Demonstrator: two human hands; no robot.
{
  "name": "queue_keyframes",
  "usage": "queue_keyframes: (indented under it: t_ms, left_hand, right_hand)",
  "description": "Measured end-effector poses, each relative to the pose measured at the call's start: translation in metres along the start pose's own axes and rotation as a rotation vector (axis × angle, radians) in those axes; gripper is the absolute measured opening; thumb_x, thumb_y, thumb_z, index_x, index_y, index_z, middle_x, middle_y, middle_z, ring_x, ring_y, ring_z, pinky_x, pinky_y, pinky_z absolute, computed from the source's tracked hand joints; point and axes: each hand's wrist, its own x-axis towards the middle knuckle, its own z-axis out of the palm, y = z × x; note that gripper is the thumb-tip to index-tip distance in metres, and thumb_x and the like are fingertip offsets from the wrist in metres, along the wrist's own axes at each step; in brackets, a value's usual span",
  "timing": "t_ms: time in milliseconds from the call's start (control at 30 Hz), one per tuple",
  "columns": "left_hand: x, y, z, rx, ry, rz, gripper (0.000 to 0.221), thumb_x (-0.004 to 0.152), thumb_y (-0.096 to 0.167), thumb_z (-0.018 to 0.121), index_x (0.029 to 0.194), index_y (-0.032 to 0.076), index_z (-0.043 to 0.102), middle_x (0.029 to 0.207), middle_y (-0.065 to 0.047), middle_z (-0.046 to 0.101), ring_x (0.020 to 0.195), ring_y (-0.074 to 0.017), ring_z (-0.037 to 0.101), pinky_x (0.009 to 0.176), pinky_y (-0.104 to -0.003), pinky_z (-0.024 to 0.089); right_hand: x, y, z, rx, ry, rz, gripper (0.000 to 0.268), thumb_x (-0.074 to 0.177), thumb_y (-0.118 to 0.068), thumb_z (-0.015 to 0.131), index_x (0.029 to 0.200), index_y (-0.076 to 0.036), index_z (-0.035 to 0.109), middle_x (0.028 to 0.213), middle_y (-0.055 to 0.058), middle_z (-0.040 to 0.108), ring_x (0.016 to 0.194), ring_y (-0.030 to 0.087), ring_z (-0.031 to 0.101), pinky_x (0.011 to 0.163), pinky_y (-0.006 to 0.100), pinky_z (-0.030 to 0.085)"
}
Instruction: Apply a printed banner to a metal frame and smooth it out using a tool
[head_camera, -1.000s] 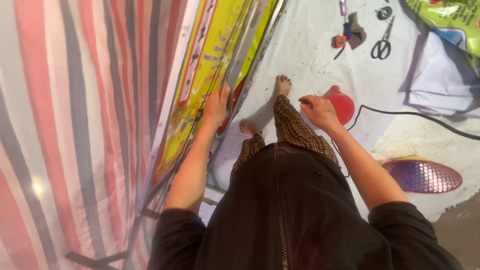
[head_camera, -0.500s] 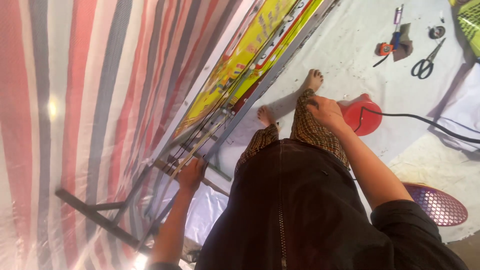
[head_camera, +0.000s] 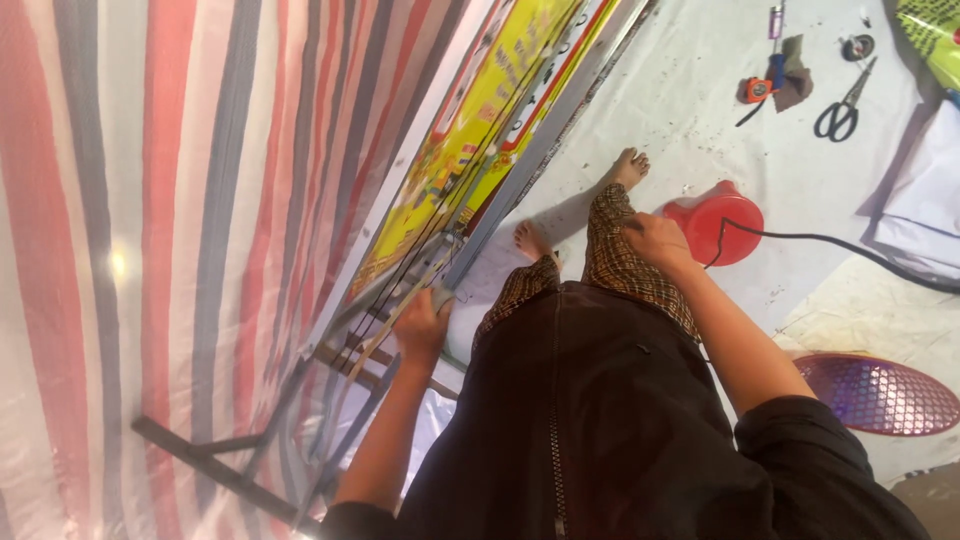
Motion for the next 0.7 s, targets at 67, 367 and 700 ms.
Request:
queue_keyframes:
  t_ms: [67,367,700]
  left_hand:
    - [0.038,0.031,-0.001,-0.034,0.020,0.076,0.056,0.088,0.070,0.061,0.114,0.021,0.067,0.087,-0.001,0.073,0.073,-0.0230,0.073,0.063,-0.036,0.059]
    - [0.239,0.205,-0.036,-0.086,0.004,0.207,0.049,0.089,0.055,0.068,0.117,0.015,0.060,0.086,-0.004,0.068,0.074,-0.0250,0.074,0.063,-0.040,0.060]
    - [0.407,0.363,-0.037,0.024,0.007,0.231,0.067,0.099,0.047,0.066,0.148,0.007,0.046,0.119,-0.009,0.068,0.098,-0.0251,0.072,0.074,-0.040,0.063]
  right_hand:
    - [-0.001,0.006,-0.009,0.028,0.018,-0.015,0.033,0.096,-0.034,0.067,0.122,-0.015,0.075,0.112,0.016,0.077,0.104,0.040,0.072,0.096,0.051,0.056]
    - [0.027,0.095,-0.038,0.023,0.026,0.171,0.035,0.095,-0.041,0.065,0.122,-0.021,0.075,0.112,0.014,0.078,0.105,0.041,0.072,0.097,0.051,0.056]
    - [0.070,0.224,-0.089,0.024,0.050,0.265,0.033,0.097,-0.050,0.059,0.124,-0.037,0.072,0.114,0.008,0.078,0.106,0.037,0.073,0.098,0.047,0.057]
